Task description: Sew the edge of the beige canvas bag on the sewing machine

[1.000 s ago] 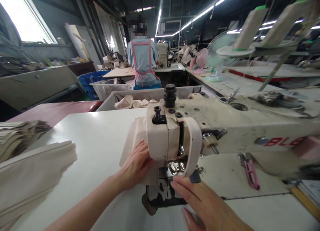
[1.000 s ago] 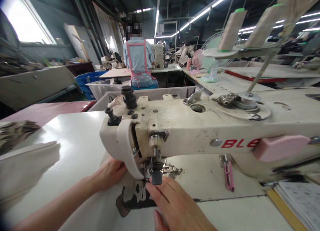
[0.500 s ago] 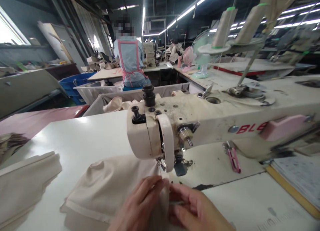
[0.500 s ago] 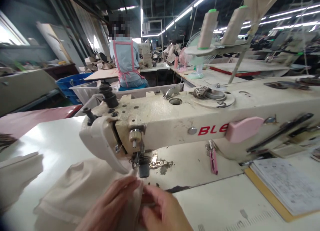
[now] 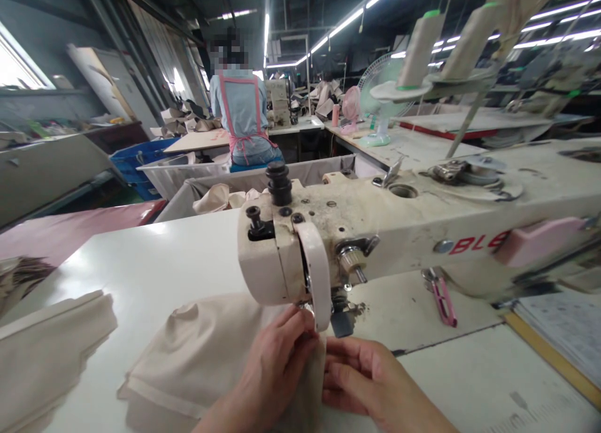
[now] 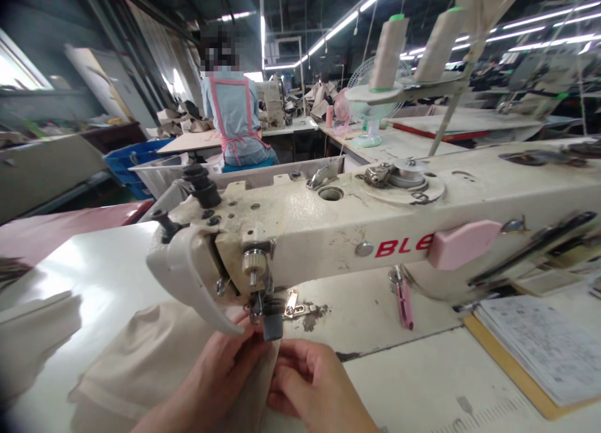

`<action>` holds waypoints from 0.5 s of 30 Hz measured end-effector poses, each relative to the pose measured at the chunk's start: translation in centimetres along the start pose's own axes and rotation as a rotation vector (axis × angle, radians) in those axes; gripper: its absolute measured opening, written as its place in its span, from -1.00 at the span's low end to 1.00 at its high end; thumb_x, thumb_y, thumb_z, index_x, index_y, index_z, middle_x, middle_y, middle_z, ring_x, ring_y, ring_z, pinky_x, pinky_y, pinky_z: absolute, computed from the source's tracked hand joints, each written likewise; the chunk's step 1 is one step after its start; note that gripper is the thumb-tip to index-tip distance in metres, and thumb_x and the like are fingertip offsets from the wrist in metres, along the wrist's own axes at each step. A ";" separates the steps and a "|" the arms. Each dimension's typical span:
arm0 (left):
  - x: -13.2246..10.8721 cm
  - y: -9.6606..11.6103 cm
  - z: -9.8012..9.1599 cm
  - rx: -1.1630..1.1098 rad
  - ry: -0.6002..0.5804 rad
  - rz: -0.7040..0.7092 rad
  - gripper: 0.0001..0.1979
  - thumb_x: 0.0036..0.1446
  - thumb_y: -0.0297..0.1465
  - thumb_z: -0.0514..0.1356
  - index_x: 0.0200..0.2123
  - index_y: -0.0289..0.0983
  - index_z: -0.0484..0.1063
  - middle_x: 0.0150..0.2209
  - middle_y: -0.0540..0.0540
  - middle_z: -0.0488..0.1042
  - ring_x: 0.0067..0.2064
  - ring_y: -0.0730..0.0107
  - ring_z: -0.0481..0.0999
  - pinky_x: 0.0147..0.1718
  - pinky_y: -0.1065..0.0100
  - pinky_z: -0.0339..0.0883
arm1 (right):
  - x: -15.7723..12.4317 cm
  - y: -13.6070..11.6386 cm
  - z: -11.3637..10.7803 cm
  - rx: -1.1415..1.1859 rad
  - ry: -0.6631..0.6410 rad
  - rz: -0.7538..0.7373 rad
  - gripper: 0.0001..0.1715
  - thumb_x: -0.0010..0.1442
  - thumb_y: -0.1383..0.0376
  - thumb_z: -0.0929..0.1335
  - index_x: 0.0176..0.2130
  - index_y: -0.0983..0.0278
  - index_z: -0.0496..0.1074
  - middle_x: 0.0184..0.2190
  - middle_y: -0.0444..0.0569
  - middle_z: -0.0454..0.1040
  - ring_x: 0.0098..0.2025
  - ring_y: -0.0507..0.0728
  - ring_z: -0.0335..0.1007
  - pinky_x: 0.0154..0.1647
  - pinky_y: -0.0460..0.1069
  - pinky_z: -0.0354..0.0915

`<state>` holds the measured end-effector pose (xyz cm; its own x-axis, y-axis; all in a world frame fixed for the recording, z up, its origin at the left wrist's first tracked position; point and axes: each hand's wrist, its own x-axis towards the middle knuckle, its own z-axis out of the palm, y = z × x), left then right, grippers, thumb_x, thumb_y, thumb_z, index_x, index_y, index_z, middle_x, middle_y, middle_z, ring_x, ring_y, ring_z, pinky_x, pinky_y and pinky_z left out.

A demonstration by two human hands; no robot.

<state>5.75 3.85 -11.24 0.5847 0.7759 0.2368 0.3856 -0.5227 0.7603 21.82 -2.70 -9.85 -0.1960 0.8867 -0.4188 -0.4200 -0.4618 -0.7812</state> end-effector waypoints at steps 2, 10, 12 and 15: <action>-0.2 -0.2 0.0 -0.050 0.045 -0.035 -0.90 0.28 -0.49 0.05 -0.28 -0.21 0.31 -0.32 0.02 0.43 -0.27 0.42 0.44 -0.26 0.47 0.28 | 0.4 0.2 -0.1 -0.062 0.054 -0.025 -0.58 -0.04 0.03 0.52 -0.24 0.25 0.60 -0.37 -0.07 0.61 -0.30 0.14 0.54 -0.18 0.00 0.44; 0.2 0.1 0.4 0.015 0.021 -0.040 -0.88 0.24 -0.47 0.10 -0.38 -0.24 0.32 -0.33 -0.02 0.45 -0.28 0.36 0.45 -0.30 0.44 0.29 | 1.6 0.3 0.6 -0.099 0.161 -0.026 -0.77 -0.06 0.15 0.48 -0.38 0.24 0.61 -0.51 -0.11 0.59 -0.44 0.13 0.53 -0.34 -0.02 0.43; 0.4 0.3 0.5 0.011 0.032 -0.037 -0.90 0.22 -0.49 0.11 -0.36 -0.24 0.35 -0.34 -0.01 0.46 -0.29 0.37 0.46 -0.30 0.44 0.29 | 1.6 0.4 0.6 -0.088 0.164 -0.025 -0.76 -0.08 0.15 0.47 -0.39 0.24 0.61 -0.51 -0.12 0.59 -0.44 0.13 0.52 -0.35 -0.02 0.42; 0.5 0.3 0.5 0.006 0.046 -0.043 -0.91 0.21 -0.50 0.12 -0.34 -0.24 0.38 -0.32 -0.02 0.48 -0.27 0.36 0.47 -0.28 0.43 0.31 | 1.7 0.6 0.5 -0.089 0.175 -0.034 -0.76 -0.08 0.16 0.46 -0.39 0.25 0.60 -0.51 -0.11 0.58 -0.45 0.13 0.52 -0.36 -0.02 0.42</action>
<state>6.49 3.91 -11.19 0.5344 0.8129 0.2316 0.4140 -0.4907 0.7667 20.79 -1.49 -10.76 -0.0226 0.8878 -0.4596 -0.3417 -0.4389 -0.8310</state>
